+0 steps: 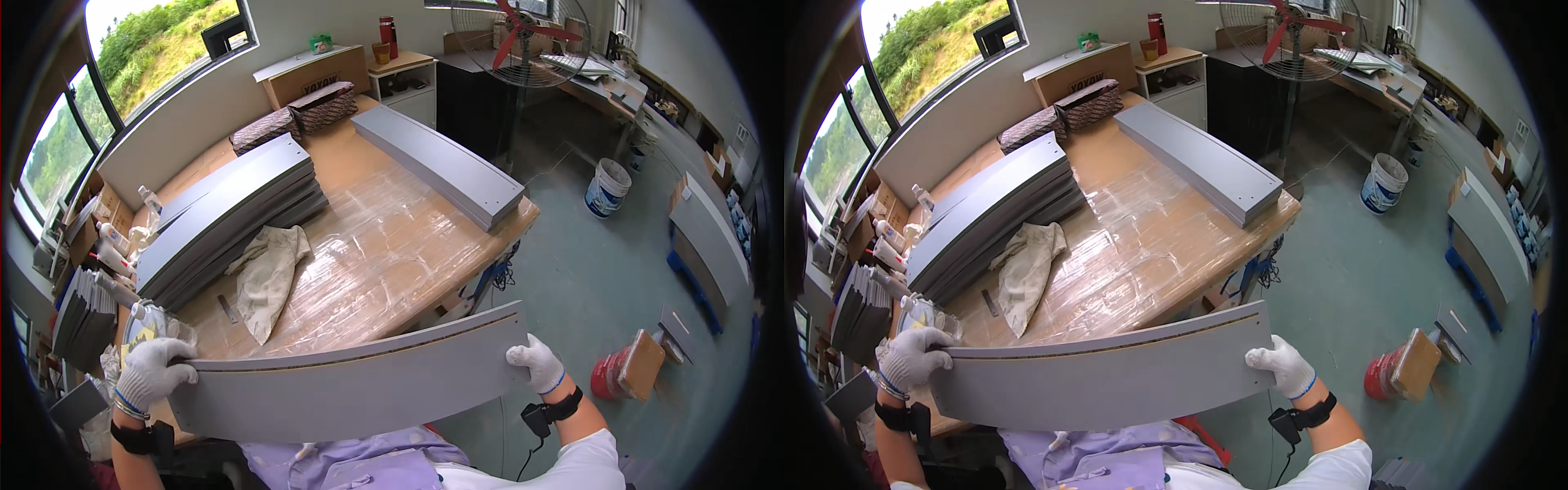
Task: The person sands the edges of a grey rectangular panel using a blue sanding block. They wipe the panel with a cloth and use a utility knife to scrape the surface. The person handles the panel one at a time, working on a table covered with plastic wrap.
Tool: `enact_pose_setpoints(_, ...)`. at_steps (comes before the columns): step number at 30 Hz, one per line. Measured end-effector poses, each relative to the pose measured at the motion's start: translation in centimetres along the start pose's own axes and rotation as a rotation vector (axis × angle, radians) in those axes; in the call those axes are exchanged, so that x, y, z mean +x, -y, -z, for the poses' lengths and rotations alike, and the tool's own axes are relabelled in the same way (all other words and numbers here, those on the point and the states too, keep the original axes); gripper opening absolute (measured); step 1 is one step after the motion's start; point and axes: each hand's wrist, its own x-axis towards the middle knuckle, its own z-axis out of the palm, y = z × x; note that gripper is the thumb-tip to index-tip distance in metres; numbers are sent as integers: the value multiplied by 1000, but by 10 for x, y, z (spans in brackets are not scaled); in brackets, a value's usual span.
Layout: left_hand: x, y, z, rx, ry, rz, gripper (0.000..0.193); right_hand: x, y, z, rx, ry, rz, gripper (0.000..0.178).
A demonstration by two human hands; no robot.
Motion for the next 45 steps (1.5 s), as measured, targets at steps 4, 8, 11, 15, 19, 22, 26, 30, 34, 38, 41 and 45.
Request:
enact_pose_setpoints(4, 36, -40, 18, -324, -449, -316, 39, -25, -31, 14, 323, -210, 284, 50)
enact_pose_setpoints(8, 17, -64, 10, -452, -617, -404, 40, -21, -16, 26, 520, -334, 453, 45)
enact_pose_setpoints(11, 3, -48, -10, -182, -570, -551, 42, 3, 38, 10, 496, -454, 529, 38)
enact_pose_setpoints(15, -14, -34, -35, -208, -466, -529, 44, 77, 87, 34, 374, -412, 590, 28)
enact_pose_setpoints(19, -31, -11, -56, -295, -423, -393, 44, 144, 133, 22, 358, -363, 586, 24)
enact_pose_setpoints(22, -43, -1, -61, -362, -438, -286, 41, 185, 150, 18, 403, -413, 582, 26)
enact_pose_setpoints(26, -60, 18, -67, -427, -485, -173, 39, 230, 146, 21, 427, -429, 546, 23)
enact_pose_setpoints(30, -63, 29, -70, -485, -461, -105, 37, 249, 139, 25, 495, -450, 478, 23)
enact_pose_setpoints(34, -59, 31, -71, -519, -449, -90, 36, 254, 134, 28, 486, -444, 497, 23)
enact_pose_setpoints(38, -49, 30, -75, -545, -439, -111, 34, 256, 131, 33, 483, -487, 466, 24)
enact_pose_setpoints(41, -43, 27, -75, -536, -435, -138, 33, 254, 129, 32, 492, -525, 439, 25)
enact_pose_setpoints(45, -37, 31, -77, -503, -419, -174, 35, 257, 128, 33, 529, -561, 426, 25)
